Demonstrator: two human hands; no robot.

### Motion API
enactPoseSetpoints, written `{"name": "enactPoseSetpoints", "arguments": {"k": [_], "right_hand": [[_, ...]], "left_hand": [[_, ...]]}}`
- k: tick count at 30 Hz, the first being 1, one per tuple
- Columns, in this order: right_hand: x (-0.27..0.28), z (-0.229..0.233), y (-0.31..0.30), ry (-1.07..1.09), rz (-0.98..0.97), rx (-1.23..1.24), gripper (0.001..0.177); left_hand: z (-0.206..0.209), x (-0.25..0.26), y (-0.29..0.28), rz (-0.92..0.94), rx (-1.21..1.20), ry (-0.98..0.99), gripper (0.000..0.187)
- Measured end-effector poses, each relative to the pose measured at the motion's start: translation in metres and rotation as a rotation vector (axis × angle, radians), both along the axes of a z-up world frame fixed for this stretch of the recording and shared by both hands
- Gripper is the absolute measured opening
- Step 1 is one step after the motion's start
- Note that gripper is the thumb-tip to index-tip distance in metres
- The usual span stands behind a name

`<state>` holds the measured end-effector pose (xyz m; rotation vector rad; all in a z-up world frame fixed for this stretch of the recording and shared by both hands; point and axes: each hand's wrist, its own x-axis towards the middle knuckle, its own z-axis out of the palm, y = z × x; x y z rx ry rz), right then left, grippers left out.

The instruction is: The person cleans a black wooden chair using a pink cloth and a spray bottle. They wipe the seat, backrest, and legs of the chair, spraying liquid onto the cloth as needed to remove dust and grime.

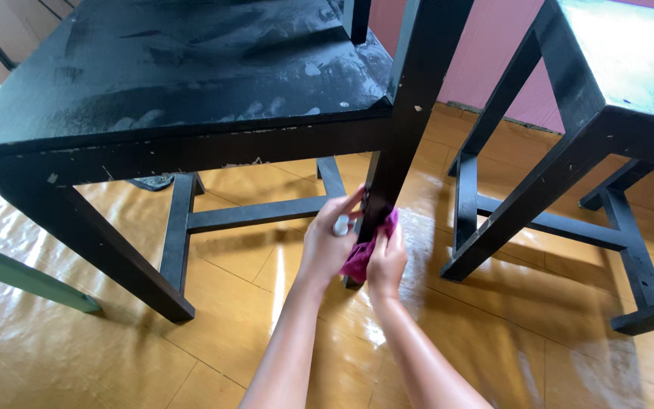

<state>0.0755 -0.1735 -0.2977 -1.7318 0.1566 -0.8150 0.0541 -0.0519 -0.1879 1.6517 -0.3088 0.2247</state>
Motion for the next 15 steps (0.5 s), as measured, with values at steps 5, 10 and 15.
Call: {"name": "enactPoseSetpoints", "arguments": {"k": [5,10,15], "right_hand": [[0.0,-0.031,-0.003,-0.02,-0.061,-0.157,0.029],[0.008,0.045,-0.002,-0.079,-0.029,0.051,0.021],[-0.004,0.073,0.006,-0.085,-0.052,-0.052,0.029]], "left_hand": [[-0.027,0.0,0.002,-0.027,0.034,0.071,0.082],[-0.054,0.012,0.007,-0.106,-0.128,0.091,0.081],[-0.066,0.02,0.018,-0.038,-0.055,0.03,0.077]]}}
